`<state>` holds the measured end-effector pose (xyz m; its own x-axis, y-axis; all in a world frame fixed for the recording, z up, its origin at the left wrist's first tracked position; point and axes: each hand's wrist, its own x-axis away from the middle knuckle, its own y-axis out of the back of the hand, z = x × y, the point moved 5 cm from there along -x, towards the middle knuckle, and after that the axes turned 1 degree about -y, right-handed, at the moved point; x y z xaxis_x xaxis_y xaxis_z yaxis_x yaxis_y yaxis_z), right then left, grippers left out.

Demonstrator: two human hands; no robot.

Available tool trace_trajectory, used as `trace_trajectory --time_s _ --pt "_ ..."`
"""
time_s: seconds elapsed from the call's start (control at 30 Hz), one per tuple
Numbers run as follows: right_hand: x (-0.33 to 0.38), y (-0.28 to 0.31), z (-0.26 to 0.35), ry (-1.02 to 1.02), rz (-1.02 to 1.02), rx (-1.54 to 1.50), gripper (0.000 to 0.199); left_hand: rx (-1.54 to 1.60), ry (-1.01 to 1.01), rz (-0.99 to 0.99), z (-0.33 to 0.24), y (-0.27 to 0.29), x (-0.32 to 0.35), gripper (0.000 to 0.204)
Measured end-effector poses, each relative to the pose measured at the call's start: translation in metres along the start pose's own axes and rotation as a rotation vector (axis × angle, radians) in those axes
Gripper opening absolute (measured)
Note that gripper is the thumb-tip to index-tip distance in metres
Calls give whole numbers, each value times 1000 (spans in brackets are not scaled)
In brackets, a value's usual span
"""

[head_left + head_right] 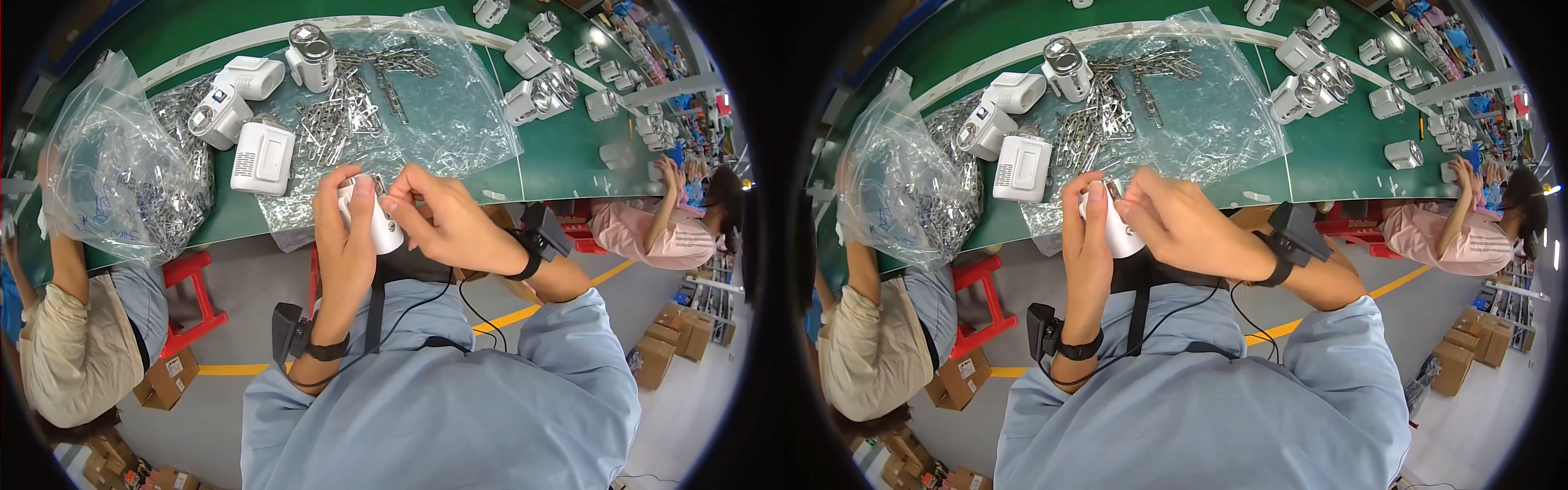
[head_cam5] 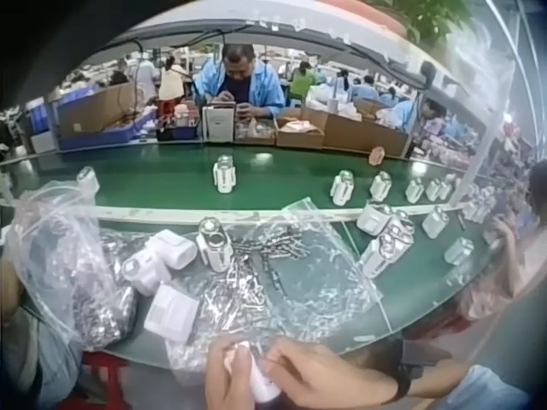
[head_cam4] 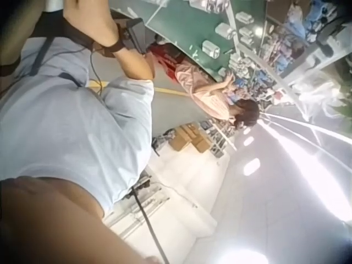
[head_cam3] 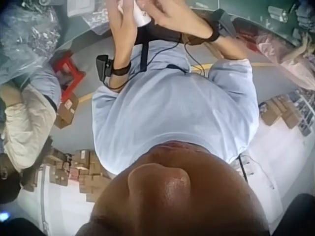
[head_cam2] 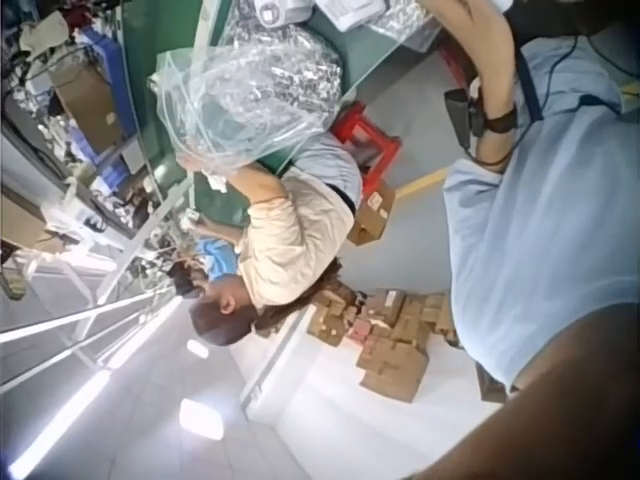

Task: The person picks up a white flashlight and a metal clip, fits the clip into a slot on the side of the flashlight body, and presses it into place. They then place the assembled flashlight onto the conveyor belt and repeat the process.

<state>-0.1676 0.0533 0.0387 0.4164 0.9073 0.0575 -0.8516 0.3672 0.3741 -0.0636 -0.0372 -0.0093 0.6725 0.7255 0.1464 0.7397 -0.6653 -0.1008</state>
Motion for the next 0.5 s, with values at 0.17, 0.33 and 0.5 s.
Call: trace_trajectory --time_s 0.17,0.33,0.5 --pt "0 9 -4 64 99 112 20 45 28 0 -4 -4 2 31" --pt "0 1 -22 28 227 320 17 410 114 -7 3 -5 -2 30" --pt "21 -34 -14 -126 -177 -574 24 367 -124 -238 7 -3 5 36"
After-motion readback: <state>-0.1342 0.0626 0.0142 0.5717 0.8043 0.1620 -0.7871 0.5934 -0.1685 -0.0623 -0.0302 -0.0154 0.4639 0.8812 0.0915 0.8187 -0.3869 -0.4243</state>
